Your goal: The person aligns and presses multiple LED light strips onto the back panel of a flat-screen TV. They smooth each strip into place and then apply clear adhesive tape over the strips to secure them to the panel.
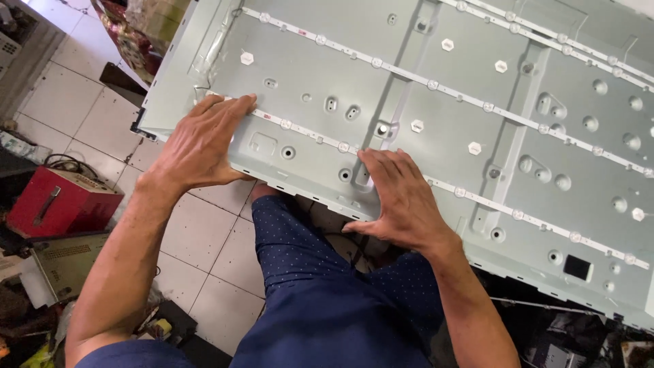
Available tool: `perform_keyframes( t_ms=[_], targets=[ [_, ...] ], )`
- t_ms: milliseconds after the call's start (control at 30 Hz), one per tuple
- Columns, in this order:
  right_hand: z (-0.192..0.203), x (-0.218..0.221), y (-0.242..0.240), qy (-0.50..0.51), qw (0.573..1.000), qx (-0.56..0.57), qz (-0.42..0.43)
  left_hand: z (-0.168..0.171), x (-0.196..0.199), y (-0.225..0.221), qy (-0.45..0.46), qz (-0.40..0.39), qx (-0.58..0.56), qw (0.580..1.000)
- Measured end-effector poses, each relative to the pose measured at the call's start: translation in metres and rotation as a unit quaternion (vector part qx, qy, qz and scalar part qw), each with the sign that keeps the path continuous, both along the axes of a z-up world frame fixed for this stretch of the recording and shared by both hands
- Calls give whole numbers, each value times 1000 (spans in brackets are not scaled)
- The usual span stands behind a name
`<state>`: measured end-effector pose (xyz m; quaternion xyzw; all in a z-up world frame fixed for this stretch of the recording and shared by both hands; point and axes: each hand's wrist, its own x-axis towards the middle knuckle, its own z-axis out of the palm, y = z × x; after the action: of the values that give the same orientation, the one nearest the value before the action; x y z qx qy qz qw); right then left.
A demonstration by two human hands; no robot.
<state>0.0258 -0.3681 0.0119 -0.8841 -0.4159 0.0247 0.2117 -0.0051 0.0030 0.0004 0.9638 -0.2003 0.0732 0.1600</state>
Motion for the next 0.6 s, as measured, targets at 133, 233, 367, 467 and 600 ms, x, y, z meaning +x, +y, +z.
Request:
perform_keyframes(
  t_ms=[133, 233, 367, 467, 600],
  targets=[
    [0, -4, 1, 36, 999, 12, -11, 24, -12, -35, 50, -3, 16, 999],
    [3, -4, 0, 32, 999, 29, -10, 10, -5, -35, 61, 6, -21, 998],
    [-2, 1, -4, 9, 1000, 6, -3, 3, 2, -26, 20, -10, -3, 1000],
    [3, -5, -5, 18, 1000, 11, -9, 0, 0, -25, 27, -17, -18, 999],
    [13, -15, -23, 15, 999, -5, -28, 10, -8, -31, 17, -17, 7, 1000]
  ],
)
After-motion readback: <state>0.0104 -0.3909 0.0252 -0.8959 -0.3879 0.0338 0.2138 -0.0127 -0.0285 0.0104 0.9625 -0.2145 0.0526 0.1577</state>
